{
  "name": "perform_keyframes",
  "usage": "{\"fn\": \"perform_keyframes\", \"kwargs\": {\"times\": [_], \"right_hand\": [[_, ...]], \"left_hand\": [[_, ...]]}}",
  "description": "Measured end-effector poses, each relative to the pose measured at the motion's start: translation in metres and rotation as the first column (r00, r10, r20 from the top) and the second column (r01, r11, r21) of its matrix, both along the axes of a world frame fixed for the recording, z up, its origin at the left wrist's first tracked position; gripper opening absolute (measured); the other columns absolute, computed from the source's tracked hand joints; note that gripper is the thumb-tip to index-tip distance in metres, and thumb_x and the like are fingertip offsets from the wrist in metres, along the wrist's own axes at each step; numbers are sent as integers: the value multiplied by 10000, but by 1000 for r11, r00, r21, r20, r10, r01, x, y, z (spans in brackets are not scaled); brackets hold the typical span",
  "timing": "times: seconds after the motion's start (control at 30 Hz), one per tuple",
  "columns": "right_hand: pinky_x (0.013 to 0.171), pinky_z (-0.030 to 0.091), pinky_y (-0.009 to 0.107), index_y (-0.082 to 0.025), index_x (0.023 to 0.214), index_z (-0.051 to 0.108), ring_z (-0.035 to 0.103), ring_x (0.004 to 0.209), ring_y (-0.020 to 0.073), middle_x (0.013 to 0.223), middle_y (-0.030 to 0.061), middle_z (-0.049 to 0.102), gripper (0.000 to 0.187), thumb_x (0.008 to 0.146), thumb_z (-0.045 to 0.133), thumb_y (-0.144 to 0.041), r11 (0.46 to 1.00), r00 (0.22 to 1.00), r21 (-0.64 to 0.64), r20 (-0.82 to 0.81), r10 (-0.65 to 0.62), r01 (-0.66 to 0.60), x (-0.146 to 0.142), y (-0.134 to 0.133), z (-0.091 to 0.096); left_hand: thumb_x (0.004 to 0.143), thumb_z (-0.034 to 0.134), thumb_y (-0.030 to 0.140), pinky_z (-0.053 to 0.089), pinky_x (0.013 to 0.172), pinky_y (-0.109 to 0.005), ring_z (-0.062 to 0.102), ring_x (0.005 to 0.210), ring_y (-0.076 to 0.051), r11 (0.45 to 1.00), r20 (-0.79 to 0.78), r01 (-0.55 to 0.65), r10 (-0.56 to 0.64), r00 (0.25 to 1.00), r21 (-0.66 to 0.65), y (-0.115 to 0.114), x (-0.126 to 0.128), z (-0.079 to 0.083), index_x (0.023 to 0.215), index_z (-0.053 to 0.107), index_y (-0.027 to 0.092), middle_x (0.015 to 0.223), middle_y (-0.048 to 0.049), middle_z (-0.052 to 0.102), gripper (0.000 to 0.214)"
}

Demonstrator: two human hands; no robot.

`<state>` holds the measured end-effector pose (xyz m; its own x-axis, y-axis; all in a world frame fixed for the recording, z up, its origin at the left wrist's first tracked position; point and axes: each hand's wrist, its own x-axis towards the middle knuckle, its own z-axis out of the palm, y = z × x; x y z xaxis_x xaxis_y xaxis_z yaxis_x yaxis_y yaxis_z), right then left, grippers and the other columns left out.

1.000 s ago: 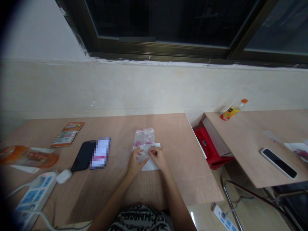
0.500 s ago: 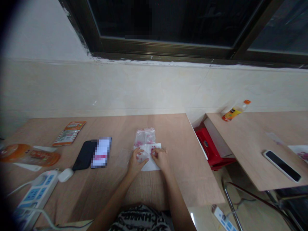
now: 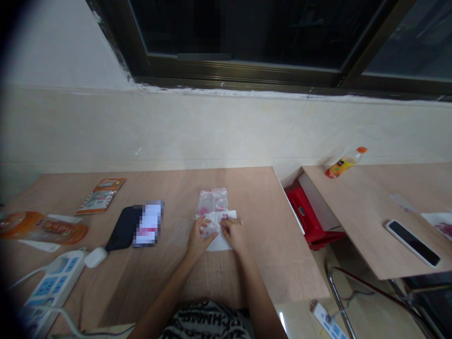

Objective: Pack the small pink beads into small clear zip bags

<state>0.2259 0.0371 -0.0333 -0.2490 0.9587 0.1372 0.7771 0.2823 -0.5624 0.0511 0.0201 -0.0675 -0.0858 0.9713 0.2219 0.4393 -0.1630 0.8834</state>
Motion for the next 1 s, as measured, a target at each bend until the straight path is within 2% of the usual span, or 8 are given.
{"fn": "perform_keyframes", "kwargs": {"times": [0.17,0.27,0.4,0.53,0.63,0.73,0.87,1.0], "right_hand": [[818,363,304,-218,913,683,623,821,176,841,17,698,151,877,537,-220,1000,999,-21,-53,1,-3,1,-1,-1],[802,380,303,-208,904,693,620,758,170,785,11,685,151,873,547,-238,999,990,-27,-137,-43,40,2,-2,-2],[715,419,277,-188,881,702,596,650,157,722,19,670,177,875,570,-306,996,949,-43,-301,-92,83,-2,0,-5],[628,411,252,-181,835,700,567,597,147,675,18,656,228,885,569,-361,998,922,-52,-385,-43,25,-10,1,-2],[624,410,249,-183,837,699,571,613,148,709,26,671,263,902,542,-384,999,925,-53,-381,-13,-8,-10,0,0],[648,410,251,-184,878,702,578,626,149,714,25,670,250,895,540,-373,997,941,-51,-331,-78,64,-5,-1,1],[691,370,253,-196,876,703,570,624,141,635,-11,622,203,872,556,-336,983,969,-36,-166,-185,181,2,-1,1],[720,331,256,-198,857,694,571,645,133,640,-19,623,196,875,543,-322,974,972,-19,-71,-226,225,1,-2,2]], "left_hand": [[653,766,329,523,748,-379,639,910,-219,1000,-2,2,-2,1000,15,0,0,-1,1256,424,232,1076,-71,660,700],[656,771,320,521,732,-355,638,905,-208,1000,-5,9,-9,1000,13,0,-1,-1,1259,421,240,1080,-65,659,702],[656,773,325,524,737,-357,634,900,-203,1000,1,5,-5,1000,-3,0,-1,-2,1257,420,239,1081,-66,656,702],[662,767,320,529,759,-383,632,904,-202,1000,10,15,-15,1000,11,0,-1,-4,1279,401,254,1088,-58,655,721],[663,769,322,527,762,-379,630,899,-200,1000,11,14,-14,1000,8,0,-1,-4,1285,402,249,1089,-60,658,726],[660,774,329,521,758,-362,631,895,-195,1000,6,4,-4,1000,0,0,-1,-3,1273,413,240,1087,-61,658,716],[651,780,324,518,736,-349,638,902,-204,1000,-2,1,-1,1000,-7,0,-1,-1,1258,423,232,1080,-66,658,710],[655,781,315,519,734,-349,633,916,-209,1000,1,7,-7,1000,-11,0,-1,-1,1258,414,233,1091,-70,659,711]]}}
